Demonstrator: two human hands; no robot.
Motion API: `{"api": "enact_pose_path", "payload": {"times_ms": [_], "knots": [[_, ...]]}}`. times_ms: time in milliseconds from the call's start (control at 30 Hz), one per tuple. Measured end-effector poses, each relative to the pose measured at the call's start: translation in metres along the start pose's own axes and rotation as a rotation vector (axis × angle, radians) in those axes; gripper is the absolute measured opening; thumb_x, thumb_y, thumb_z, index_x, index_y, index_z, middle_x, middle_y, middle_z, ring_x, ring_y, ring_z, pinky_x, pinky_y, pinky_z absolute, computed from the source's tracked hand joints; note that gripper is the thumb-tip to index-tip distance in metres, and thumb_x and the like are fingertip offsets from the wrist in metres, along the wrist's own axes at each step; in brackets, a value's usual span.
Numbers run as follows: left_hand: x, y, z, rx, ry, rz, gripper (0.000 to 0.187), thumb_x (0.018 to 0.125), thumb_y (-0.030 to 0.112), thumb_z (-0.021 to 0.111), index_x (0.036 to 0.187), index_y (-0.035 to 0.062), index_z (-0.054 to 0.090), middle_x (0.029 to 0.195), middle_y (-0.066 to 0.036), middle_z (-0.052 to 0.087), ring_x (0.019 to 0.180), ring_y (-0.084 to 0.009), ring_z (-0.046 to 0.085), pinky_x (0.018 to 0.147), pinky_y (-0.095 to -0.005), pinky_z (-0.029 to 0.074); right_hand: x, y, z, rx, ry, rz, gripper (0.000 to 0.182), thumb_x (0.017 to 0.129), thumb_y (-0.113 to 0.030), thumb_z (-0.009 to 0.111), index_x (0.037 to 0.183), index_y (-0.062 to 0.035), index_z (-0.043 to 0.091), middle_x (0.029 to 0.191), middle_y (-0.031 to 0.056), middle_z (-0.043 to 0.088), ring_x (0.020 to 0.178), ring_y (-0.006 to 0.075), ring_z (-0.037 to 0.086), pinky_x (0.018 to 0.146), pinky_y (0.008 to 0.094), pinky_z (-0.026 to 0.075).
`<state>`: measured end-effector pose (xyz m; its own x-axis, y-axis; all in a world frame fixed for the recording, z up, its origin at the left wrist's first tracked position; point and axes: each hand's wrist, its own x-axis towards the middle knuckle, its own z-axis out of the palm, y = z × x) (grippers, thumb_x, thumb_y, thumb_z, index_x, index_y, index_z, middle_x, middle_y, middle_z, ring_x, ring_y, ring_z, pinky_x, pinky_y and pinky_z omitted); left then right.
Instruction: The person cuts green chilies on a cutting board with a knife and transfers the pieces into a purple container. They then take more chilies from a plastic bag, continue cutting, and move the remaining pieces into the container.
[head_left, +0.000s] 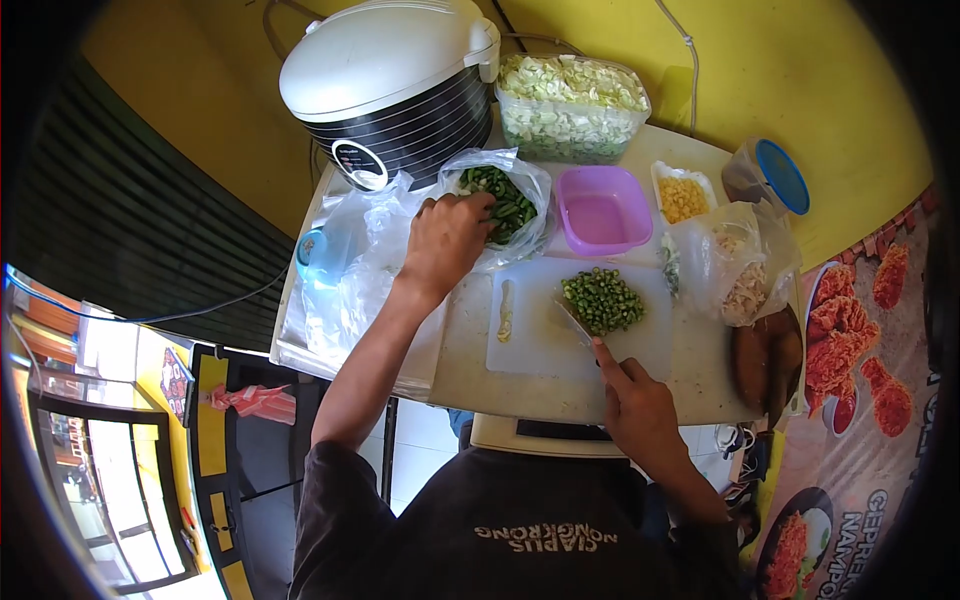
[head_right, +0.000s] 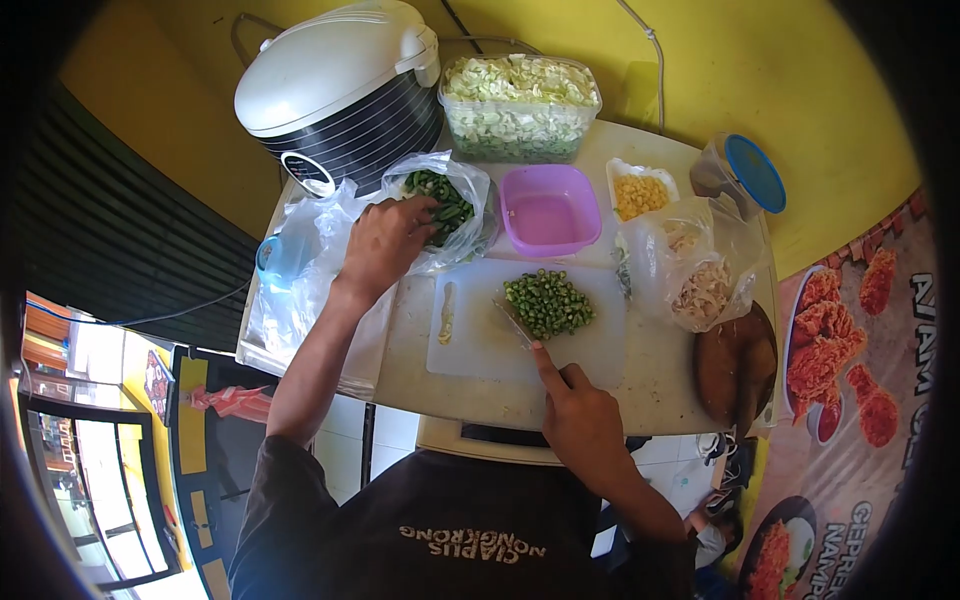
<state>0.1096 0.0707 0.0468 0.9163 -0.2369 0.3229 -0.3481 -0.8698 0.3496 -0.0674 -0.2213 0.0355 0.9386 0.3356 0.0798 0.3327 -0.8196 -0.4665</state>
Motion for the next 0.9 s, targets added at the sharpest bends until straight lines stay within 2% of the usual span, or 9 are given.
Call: {"api": "enact_pose_path", "payload": {"times_ms": [200, 300, 400, 500, 600, 900], "knots": [[-0.014, 0.016, -0.017, -0.051, 0.212, 0.106, 0.031, 0.088, 0.004, 0.079, 0.119, 0.0056, 0.074, 0.103, -0.014, 0.077, 0.092, -0.0310, 0.074, 0.085, -0.0424, 0.058, -0.003, 0.008, 0.006, 0.033, 0.055, -0.065, 0.069, 0.089, 0.001, 0.065, 0.155, -0.0130, 0.052, 0.090, 0.0120, 0.062, 0.062, 0.0325, 0.065, 0.059, 0.0457, 0.056], [-0.036, 0.043, -0.025, -0.183, 0.233, 0.122, 0.029, 0.088, 0.003, 0.080, 0.116, 0.0056, 0.075, 0.103, -0.013, 0.076, 0.091, -0.0289, 0.074, 0.082, -0.0407, 0.058, 0.001, 0.008, 0.003, 0.044, 0.088, -0.059, 0.071, 0.088, 0.002, 0.065, 0.156, -0.0150, 0.052, 0.091, 0.0113, 0.061, 0.063, 0.0320, 0.065, 0.059, 0.0453, 0.055], [-0.065, 0.067, -0.017, -0.414, 0.086, 0.097, 0.021, 0.088, 0.001, 0.080, 0.109, 0.0033, 0.075, 0.102, -0.013, 0.076, 0.092, -0.0284, 0.075, 0.079, -0.0399, 0.060, 0.003, 0.009, -0.002, 0.059, 0.104, -0.037, 0.071, 0.089, 0.003, 0.065, 0.156, -0.0162, 0.052, 0.092, 0.0112, 0.061, 0.066, 0.0314, 0.066, 0.061, 0.0445, 0.055], [-0.085, 0.075, 0.013, -0.391, 0.075, 0.078, 0.017, 0.089, 0.000, 0.077, 0.106, 0.0026, 0.075, 0.101, -0.013, 0.074, 0.094, -0.0318, 0.073, 0.081, -0.0422, 0.060, 0.001, 0.011, -0.004, 0.078, 0.081, -0.030, 0.071, 0.090, 0.004, 0.064, 0.157, -0.0171, 0.052, 0.092, 0.0115, 0.061, 0.071, 0.0311, 0.067, 0.064, 0.0440, 0.056], [-0.097, 0.072, 0.038, -0.305, 0.109, 0.098, 0.021, 0.088, -0.002, 0.077, 0.108, 0.0033, 0.076, 0.105, -0.014, 0.072, 0.095, -0.0324, 0.072, 0.082, -0.0419, 0.060, -0.002, 0.011, -0.004, 0.091, 0.039, -0.029, 0.072, 0.090, 0.004, 0.064, 0.157, -0.0184, 0.052, 0.093, 0.0117, 0.061, 0.074, 0.0309, 0.067, 0.065, 0.0441, 0.056], [-0.100, 0.070, 0.041, -0.347, 0.108, 0.087, 0.030, 0.084, -0.005, 0.077, 0.112, 0.0055, 0.078, 0.107, -0.011, 0.070, 0.091, -0.0284, 0.069, 0.080, -0.0393, 0.060, -0.003, 0.011, -0.007, 0.107, -0.030, -0.026, 0.074, 0.088, 0.005, 0.065, 0.156, -0.0190, 0.053, 0.094, 0.0116, 0.060, 0.074, 0.0304, 0.067, 0.065, 0.0443, 0.056]]}}
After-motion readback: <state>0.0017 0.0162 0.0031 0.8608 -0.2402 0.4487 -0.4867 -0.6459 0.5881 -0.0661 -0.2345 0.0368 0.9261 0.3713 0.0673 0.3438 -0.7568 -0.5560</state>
